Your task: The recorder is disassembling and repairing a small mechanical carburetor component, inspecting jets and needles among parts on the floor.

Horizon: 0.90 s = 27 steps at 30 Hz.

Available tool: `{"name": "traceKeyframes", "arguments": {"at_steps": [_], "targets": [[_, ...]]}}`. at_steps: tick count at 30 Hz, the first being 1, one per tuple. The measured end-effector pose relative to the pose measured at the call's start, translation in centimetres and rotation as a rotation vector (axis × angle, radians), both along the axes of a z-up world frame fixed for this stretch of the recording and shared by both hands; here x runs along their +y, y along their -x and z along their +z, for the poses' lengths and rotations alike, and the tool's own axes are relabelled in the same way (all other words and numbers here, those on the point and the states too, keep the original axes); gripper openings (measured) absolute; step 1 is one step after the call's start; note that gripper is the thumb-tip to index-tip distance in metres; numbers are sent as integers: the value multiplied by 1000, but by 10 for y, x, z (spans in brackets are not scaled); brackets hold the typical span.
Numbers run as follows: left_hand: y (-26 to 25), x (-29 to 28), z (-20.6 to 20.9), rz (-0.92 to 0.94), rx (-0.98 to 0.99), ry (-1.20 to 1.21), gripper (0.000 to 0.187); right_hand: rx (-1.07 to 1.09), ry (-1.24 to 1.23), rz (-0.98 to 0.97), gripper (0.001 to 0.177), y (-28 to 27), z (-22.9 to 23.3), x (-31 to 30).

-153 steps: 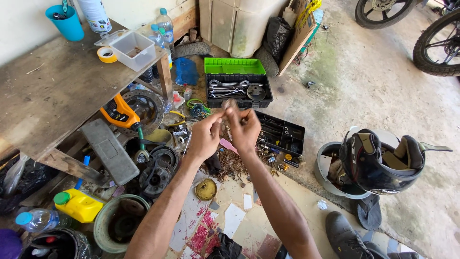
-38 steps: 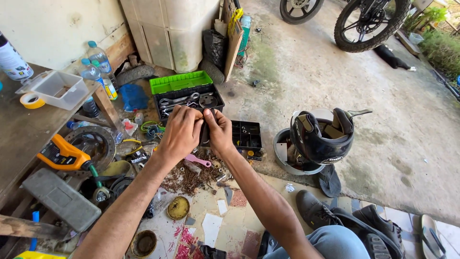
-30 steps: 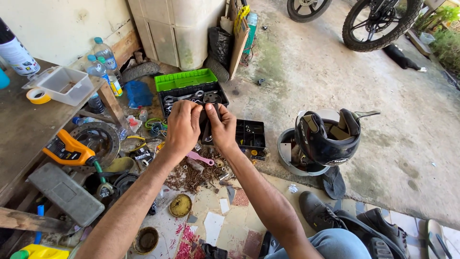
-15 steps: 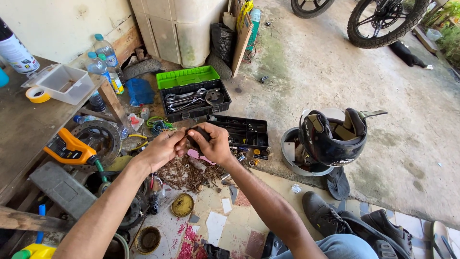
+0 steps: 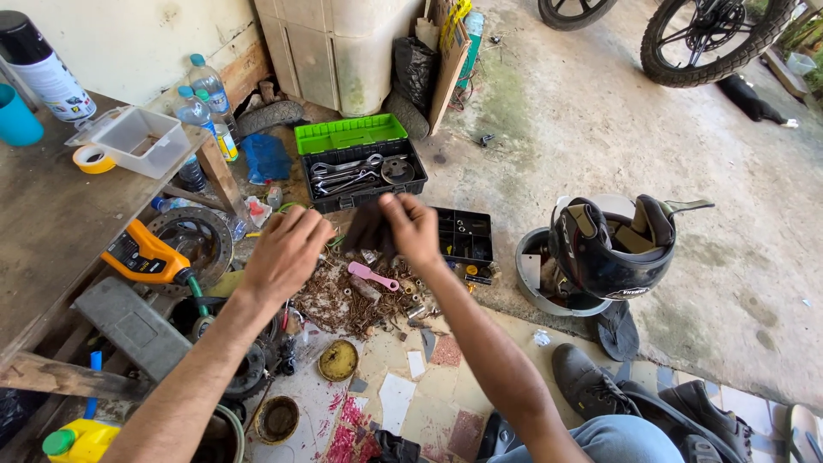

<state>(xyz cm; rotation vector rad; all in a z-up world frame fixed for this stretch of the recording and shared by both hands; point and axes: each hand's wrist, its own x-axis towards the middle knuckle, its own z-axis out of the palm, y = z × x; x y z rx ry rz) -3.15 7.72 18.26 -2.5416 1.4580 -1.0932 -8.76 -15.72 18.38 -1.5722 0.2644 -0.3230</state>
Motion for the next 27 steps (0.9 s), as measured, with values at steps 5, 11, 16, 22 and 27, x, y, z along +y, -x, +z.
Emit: {"name": "traceKeyframes", "arguments": {"at_steps": [5, 11, 16, 22, 27], "targets": [[-1, 27, -3, 44, 104, 47, 25, -220, -1, -30, 41, -25, -35, -58], [9, 5, 7, -100, 105, 170, 22, -146, -57, 140, 42, 3, 12, -4], [24, -10, 39, -180, 148, 312, 17, -266, 152, 434, 36, 20, 27, 23], [2, -24, 22, -223, 293, 406, 20, -248, 282, 461, 34, 13, 11, 11], [-5, -35, 16, -200, 385, 385, 21, -426, 639, 229, 31, 9, 4, 6]]}}
